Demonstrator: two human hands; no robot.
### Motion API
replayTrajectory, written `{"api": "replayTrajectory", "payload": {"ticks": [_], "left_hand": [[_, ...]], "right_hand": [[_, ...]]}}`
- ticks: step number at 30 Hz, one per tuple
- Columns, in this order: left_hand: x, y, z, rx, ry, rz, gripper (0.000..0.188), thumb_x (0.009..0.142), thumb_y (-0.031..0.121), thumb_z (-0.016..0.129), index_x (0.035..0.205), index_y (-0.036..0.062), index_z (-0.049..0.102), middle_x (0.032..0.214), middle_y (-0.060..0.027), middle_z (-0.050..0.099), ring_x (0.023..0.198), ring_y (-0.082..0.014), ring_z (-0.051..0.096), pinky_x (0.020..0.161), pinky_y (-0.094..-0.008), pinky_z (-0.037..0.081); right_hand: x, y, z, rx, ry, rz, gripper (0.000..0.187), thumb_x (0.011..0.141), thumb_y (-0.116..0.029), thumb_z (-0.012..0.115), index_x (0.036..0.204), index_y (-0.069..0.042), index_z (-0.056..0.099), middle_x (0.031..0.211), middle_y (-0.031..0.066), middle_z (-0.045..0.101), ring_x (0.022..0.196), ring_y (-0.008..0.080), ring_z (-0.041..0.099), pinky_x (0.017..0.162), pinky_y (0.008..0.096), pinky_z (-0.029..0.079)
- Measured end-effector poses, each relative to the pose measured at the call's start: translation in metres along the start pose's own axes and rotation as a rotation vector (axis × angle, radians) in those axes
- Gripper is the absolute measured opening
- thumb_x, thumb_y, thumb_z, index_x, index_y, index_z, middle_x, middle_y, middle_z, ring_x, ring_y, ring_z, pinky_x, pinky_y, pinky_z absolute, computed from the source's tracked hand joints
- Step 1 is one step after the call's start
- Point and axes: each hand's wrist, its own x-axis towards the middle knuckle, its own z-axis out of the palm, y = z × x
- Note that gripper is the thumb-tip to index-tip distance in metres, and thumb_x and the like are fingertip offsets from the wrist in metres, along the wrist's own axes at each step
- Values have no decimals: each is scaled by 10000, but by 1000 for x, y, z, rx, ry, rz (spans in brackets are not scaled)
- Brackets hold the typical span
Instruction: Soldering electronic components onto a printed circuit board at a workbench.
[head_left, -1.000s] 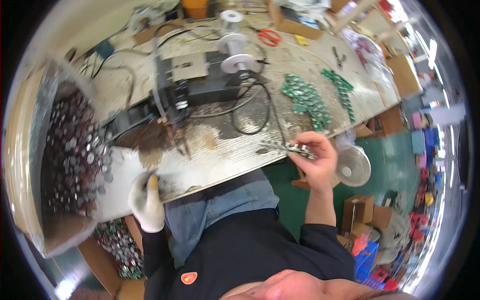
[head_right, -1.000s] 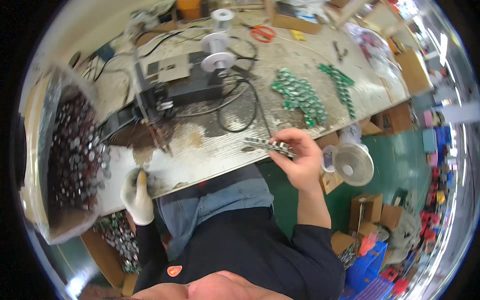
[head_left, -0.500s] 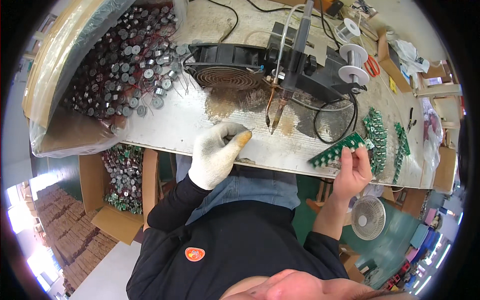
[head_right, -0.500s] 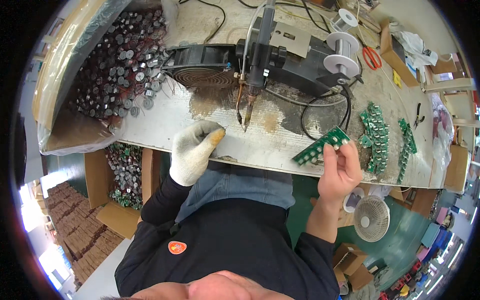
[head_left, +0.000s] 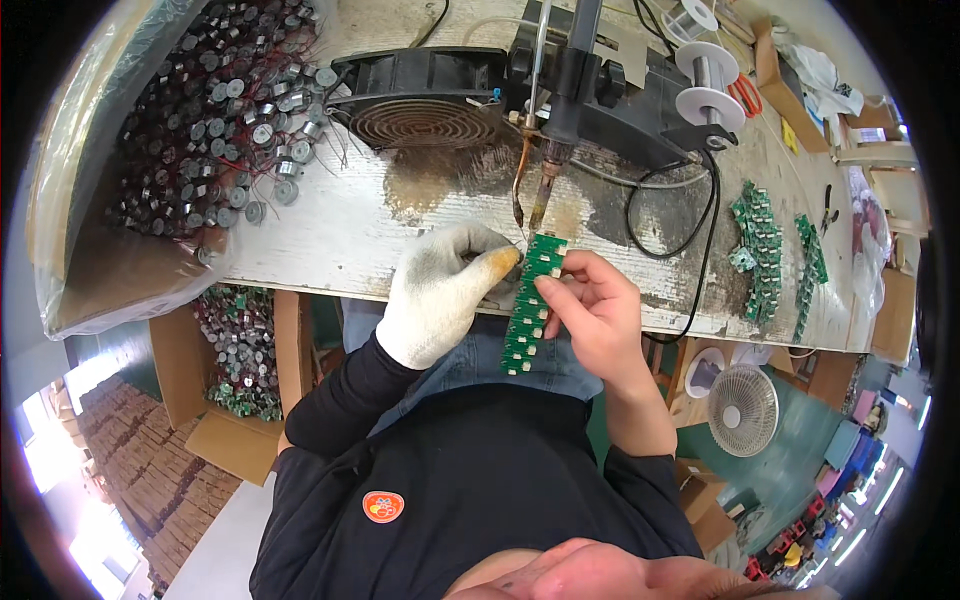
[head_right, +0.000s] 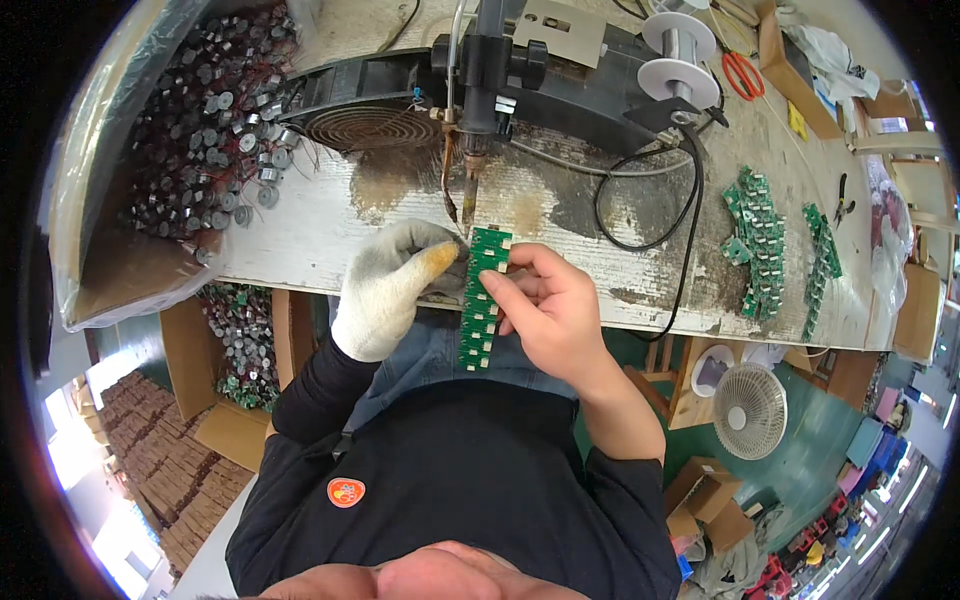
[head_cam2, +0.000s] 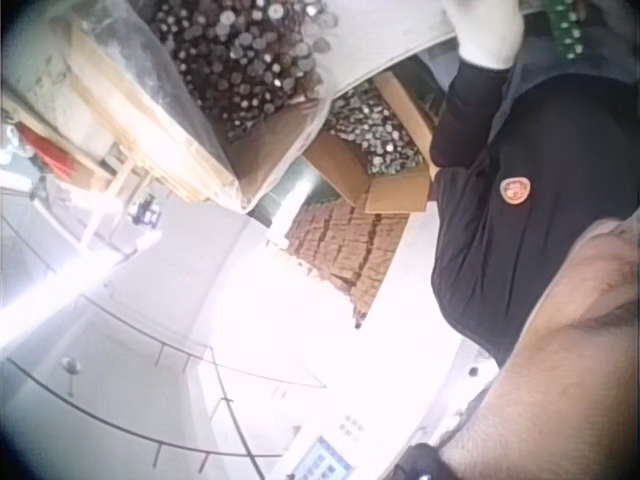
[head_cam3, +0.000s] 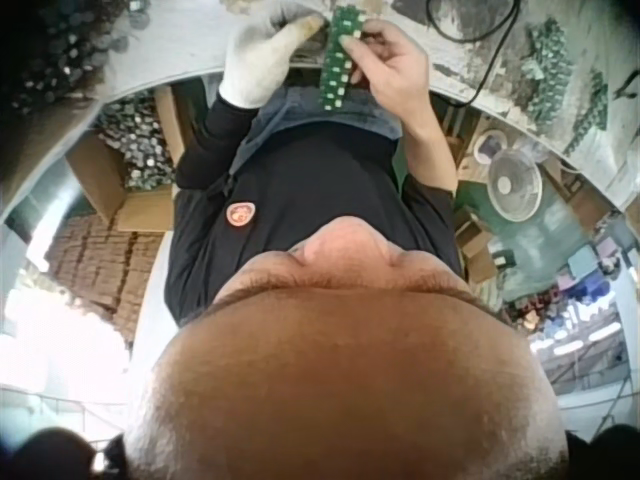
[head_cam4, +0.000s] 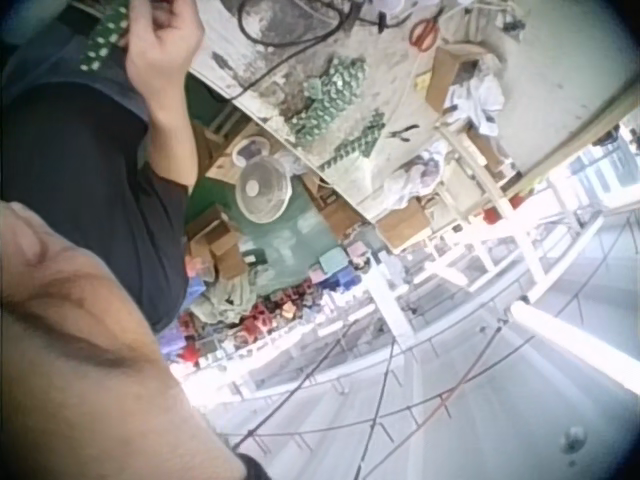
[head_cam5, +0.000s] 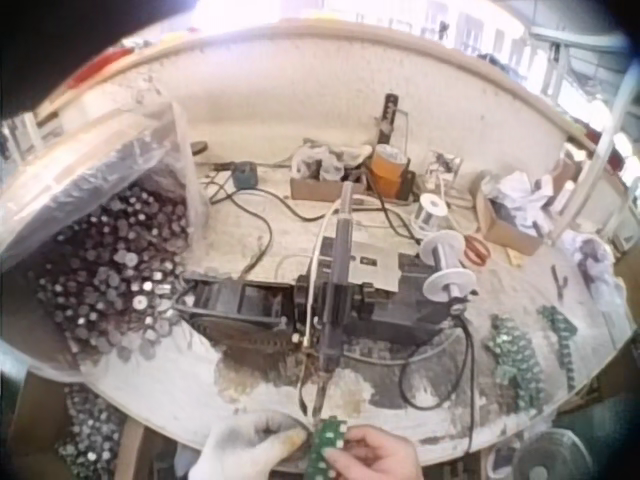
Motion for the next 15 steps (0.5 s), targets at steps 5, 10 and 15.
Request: {"api": "replayTrajectory", "payload": {"ticks": [5,10,15], "left_hand": [[6,-5,-4,-44,-3,-15,227,888,166,611,933,-56,602,820,-75,641,747,-108,616,664,-246,510],[7,-2,-4,-127,2,-52,214,884,166,618,912,-45,601,805,-68,635,721,-111,616,650,-243,508],[11,-3,-5,-167,-41,-40,200,874,159,628,902,-38,610,812,-67,637,695,-105,616,637,-237,509]], "right_hand": [[4,3,1,-3,-33,11,150,897,-23,608,1028,26,554,770,28,634,582,37,550,486,183,441],[5,-2,6,42,-34,6,147,896,-9,602,1030,23,551,794,33,635,596,35,553,488,180,444],[6,-1,5,64,-27,-14,153,895,1,600,1038,26,550,804,37,635,600,37,553,491,178,446]]}}
